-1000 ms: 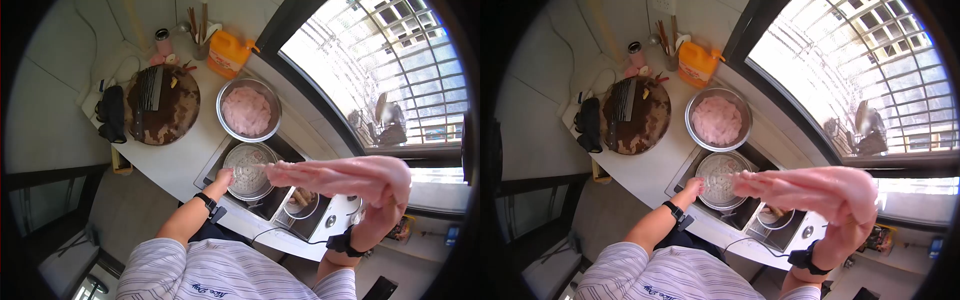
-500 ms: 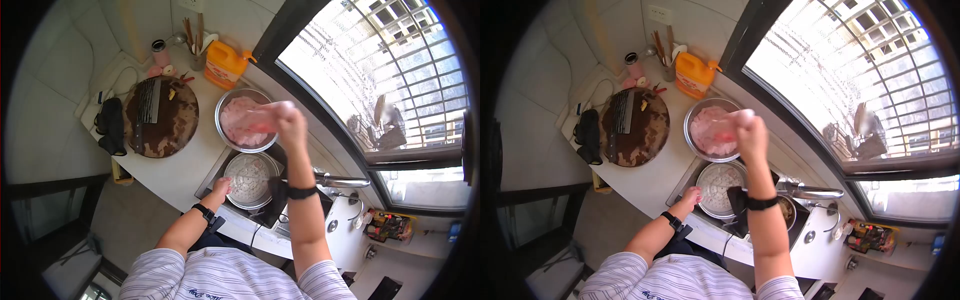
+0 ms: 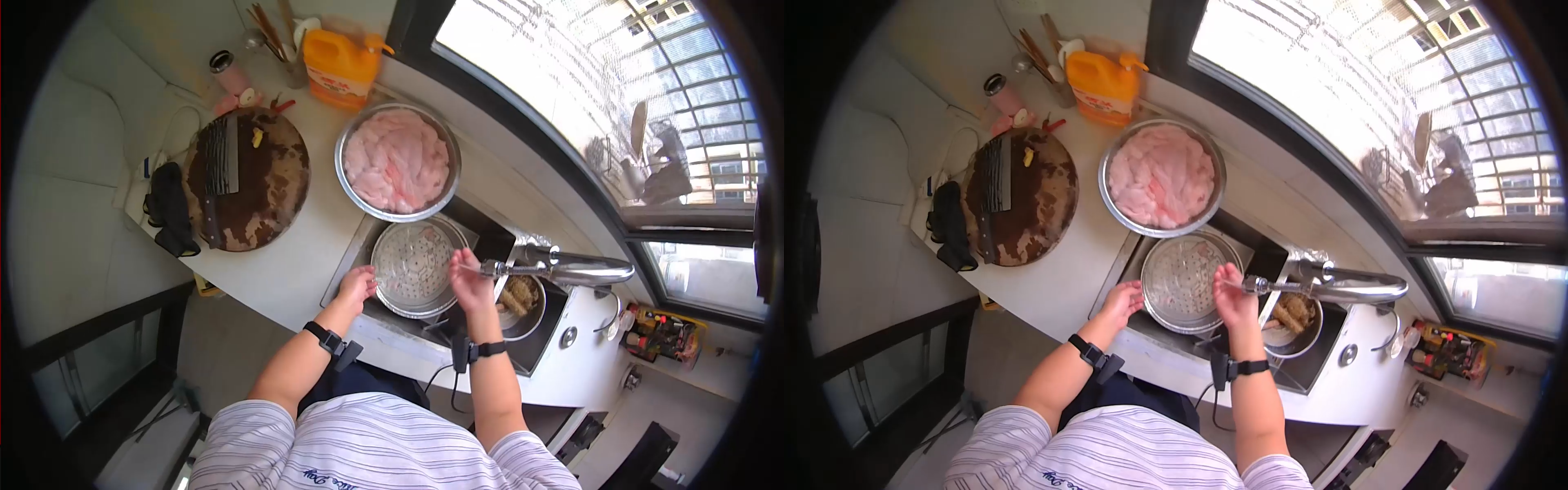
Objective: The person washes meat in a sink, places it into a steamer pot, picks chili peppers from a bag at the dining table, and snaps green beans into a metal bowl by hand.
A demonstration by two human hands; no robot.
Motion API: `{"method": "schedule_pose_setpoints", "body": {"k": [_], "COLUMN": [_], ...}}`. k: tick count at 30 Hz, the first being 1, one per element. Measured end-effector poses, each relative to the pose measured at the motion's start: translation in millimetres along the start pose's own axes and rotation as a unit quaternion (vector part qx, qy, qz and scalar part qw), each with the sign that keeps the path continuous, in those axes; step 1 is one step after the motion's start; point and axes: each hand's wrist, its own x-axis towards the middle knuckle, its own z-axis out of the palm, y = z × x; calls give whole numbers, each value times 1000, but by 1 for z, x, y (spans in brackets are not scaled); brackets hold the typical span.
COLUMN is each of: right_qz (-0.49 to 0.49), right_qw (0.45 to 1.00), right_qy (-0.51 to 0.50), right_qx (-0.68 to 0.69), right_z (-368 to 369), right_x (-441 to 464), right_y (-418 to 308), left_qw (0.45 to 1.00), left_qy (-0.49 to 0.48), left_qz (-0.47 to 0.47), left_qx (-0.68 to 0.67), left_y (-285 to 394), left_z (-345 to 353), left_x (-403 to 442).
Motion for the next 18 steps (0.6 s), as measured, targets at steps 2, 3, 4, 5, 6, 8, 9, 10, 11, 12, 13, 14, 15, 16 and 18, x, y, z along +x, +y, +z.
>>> {"method": "schedule_pose_setpoints", "body": {"k": [2,3,4,5,6,8,9,10,11,12,13,14,15,16,18], "right_qz": [33,29,28,4,-19,-24,-130,-224,-171,-172,-184,-195,-220,-225,-230], "right_qw": [996,993,994,968,911,847,671,434,394,397,322,244,180,183,135], "right_qy": [-73,-59,-54,6,65,81,-7,-96,-123,-122,-118,-114,-135,-133,-105], "right_qx": [-38,-96,-93,-253,-406,-525,-730,-867,-895,-893,-921,-943,-949,-948,-958], "right_z": [-1,-14,-24,-34,-44,-75,-89,-97,-93,-89,-89,-94,-98,-95,-89], "right_x": [2,10,17,25,34,60,71,81,91,101,113,126,138,143,144], "right_y": [-10,-15,-17,-20,-23,-23,-22,-19,-18,-10,-2,5,11,16,22], "left_qw": [1000,1000,1000,1000,1000,997,992,992,978,956,947,946,941,935,950], "left_qy": [-11,-9,-10,-11,-9,24,47,48,88,126,156,156,160,165,138], "left_qz": [2,-5,6,18,14,35,58,56,77,100,67,70,69,67,2], "left_qx": [-8,-3,-5,-8,-6,58,103,105,175,244,272,276,291,306,282], "left_y": [1,0,-1,-3,-6,-14,-21,-29,-34,-37,-37,-37,-36,-35,-33], "left_z": [2,4,6,7,9,10,8,7,8,9,12,15,18,20,18], "left_x": [-2,-4,-5,-4,-3,5,16,26,34,44,53,59,64,69,82]}}
